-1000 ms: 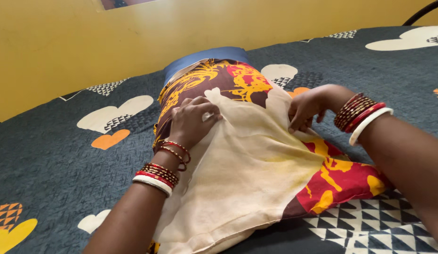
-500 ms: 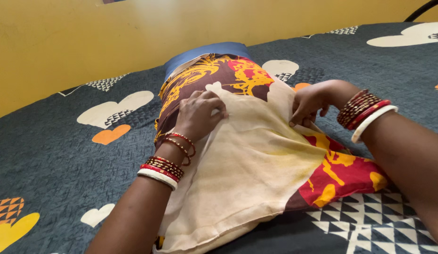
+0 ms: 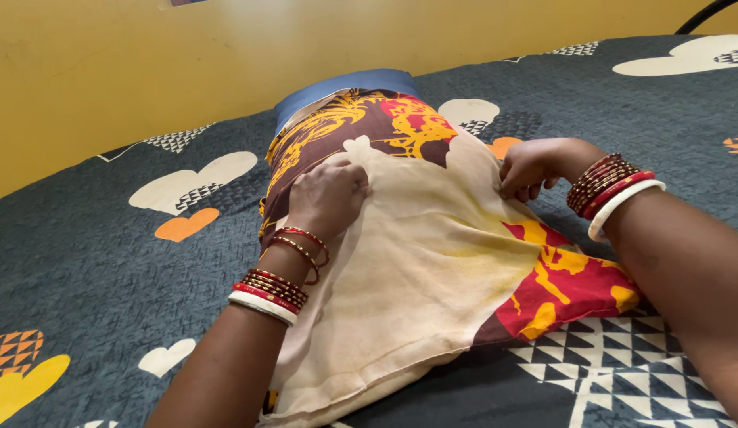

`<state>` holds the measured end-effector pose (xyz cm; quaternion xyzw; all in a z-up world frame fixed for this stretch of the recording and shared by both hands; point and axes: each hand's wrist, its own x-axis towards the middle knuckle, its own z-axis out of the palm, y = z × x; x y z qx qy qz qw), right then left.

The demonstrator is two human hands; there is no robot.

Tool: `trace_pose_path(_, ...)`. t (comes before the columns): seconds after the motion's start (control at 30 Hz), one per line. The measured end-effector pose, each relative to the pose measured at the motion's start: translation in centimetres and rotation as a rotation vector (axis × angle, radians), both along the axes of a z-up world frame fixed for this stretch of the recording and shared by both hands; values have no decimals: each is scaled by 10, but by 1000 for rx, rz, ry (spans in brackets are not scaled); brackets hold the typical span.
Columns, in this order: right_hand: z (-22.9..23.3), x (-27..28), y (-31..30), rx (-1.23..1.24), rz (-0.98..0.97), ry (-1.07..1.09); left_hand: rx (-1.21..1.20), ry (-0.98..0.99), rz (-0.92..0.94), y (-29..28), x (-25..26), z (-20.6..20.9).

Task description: The person puts a pillow into a pillowcase by hand and smooths the fabric over the pillow's surface.

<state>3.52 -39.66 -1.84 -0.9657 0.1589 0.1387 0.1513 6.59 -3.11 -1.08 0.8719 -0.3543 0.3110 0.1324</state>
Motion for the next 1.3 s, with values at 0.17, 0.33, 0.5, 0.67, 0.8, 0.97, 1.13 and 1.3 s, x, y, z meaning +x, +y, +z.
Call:
trace_pose_path(0.17,3,5,-23,191,-64,-91,-130,-43,36,-6,9,10)
trace_pose_path(0.33,13,8,-23,199,-191,-440,-180,41,210,-31,38,35)
trace_pose_path(0.5,-3,11,-4,-275,-286,-631,-294,149,103,-38,61,11)
trace_pose_path(0.67,-38,18,6,-314,-272,-776,-191,131,-200,17,94,-7)
trace_pose_path(0.8,-37,24,-9,270,-279,-560,-241,647,-195,101,104,-3)
trace_pose_path(0.97,-43,33,-29,658,-232,-435,-570,1216,-252,138,85,-27)
trace_pose_path(1.13,-46,38,-41,752,-333,-611,-362,1204,-485,119,66,1)
trace_pose_path(1.3,-58,26,-92,463,-433,-760,299,830,-219,63,23,20)
